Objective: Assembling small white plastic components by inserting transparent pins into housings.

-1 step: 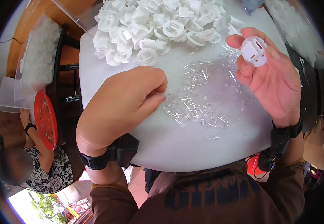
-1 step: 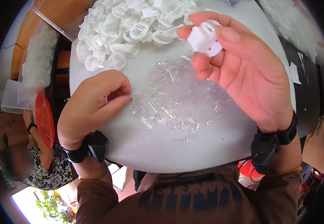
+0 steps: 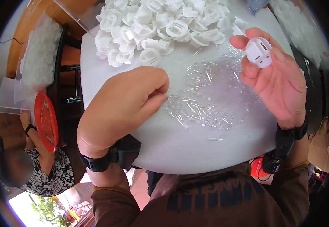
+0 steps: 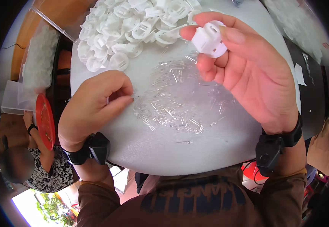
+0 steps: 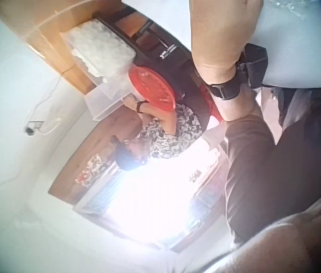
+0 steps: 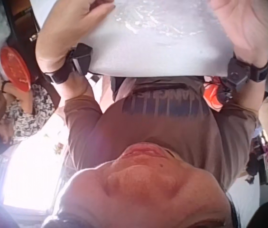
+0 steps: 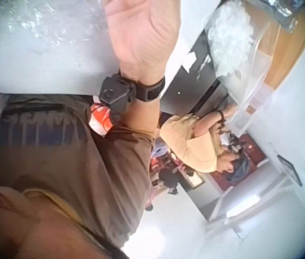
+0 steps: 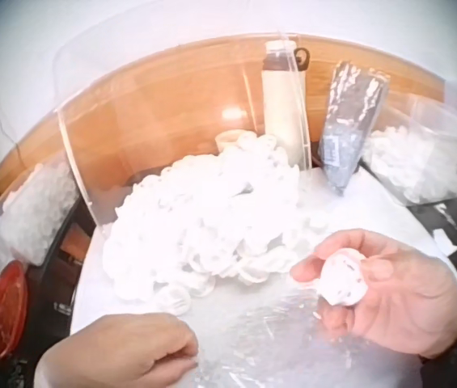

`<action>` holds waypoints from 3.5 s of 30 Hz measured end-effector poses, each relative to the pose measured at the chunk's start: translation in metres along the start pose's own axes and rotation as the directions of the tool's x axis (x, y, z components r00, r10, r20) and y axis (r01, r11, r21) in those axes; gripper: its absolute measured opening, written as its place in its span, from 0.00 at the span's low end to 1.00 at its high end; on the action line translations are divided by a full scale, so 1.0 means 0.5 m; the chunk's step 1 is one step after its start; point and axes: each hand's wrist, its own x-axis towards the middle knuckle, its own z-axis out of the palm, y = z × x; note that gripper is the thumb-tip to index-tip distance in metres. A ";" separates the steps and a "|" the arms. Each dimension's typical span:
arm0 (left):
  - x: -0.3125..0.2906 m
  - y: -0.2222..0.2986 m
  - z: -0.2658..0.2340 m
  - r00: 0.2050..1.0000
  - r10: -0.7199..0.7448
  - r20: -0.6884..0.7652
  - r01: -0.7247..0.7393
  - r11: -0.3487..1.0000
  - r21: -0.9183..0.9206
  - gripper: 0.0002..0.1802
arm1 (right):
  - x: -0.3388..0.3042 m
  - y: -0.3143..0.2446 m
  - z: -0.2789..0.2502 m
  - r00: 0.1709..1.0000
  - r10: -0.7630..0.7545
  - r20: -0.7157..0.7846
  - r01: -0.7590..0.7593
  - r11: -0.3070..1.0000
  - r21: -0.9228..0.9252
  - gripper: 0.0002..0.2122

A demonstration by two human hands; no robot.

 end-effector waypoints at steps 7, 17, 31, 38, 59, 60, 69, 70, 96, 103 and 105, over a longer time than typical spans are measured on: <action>0.010 -0.003 0.007 0.985 0.095 -0.145 -0.086 0.994 0.067 0.06 | 0.002 -0.001 -0.005 0.999 0.034 0.032 -0.034 0.999 -0.022 0.21; 0.010 0.011 0.025 0.980 0.096 -0.172 -0.069 0.985 0.159 0.09 | -0.001 0.010 -0.010 0.990 0.067 0.126 -0.063 0.997 -0.033 0.24; 0.011 0.087 0.037 0.924 -0.113 -0.367 -0.268 0.493 -0.828 0.10 | -0.016 -0.005 0.014 0.969 0.181 0.171 -0.194 0.979 0.062 0.26; 0.012 0.104 0.055 0.935 -0.105 -0.337 -0.280 0.362 -0.889 0.10 | -0.017 -0.004 0.020 0.966 0.200 0.161 -0.215 0.973 0.084 0.25; 0.016 0.091 0.058 0.889 0.078 -0.452 -0.395 0.630 -0.668 0.07 | -0.021 0.000 0.018 0.960 0.208 0.187 -0.226 0.971 0.080 0.24; 0.015 0.092 0.057 0.889 0.084 -0.451 -0.392 0.650 -0.652 0.07 | -0.021 0.000 0.019 0.961 0.207 0.186 -0.225 0.971 0.081 0.25; 0.012 0.086 0.051 0.877 0.124 -0.465 -0.413 0.690 -0.594 0.06 | -0.019 0.000 0.024 0.960 0.214 0.180 -0.231 0.970 0.079 0.25; 0.012 0.086 0.051 0.873 0.129 -0.470 -0.416 0.699 -0.582 0.06 | -0.018 0.000 0.024 0.960 0.215 0.179 -0.232 0.969 0.080 0.25; -0.005 0.089 0.057 0.768 0.262 -0.584 -0.483 0.836 -0.261 0.11 | -0.025 0.018 0.040 0.980 -0.124 0.158 0.156 0.965 -0.213 0.21; -0.004 0.085 0.063 0.777 0.259 -0.573 -0.482 0.830 -0.279 0.10 | -0.026 0.014 0.038 0.993 -0.004 0.120 0.024 0.986 -0.164 0.25; -0.004 0.089 0.057 0.783 0.244 -0.571 -0.473 0.831 -0.293 0.10 | -0.025 0.006 0.040 0.994 0.034 0.106 -0.015 0.985 -0.174 0.25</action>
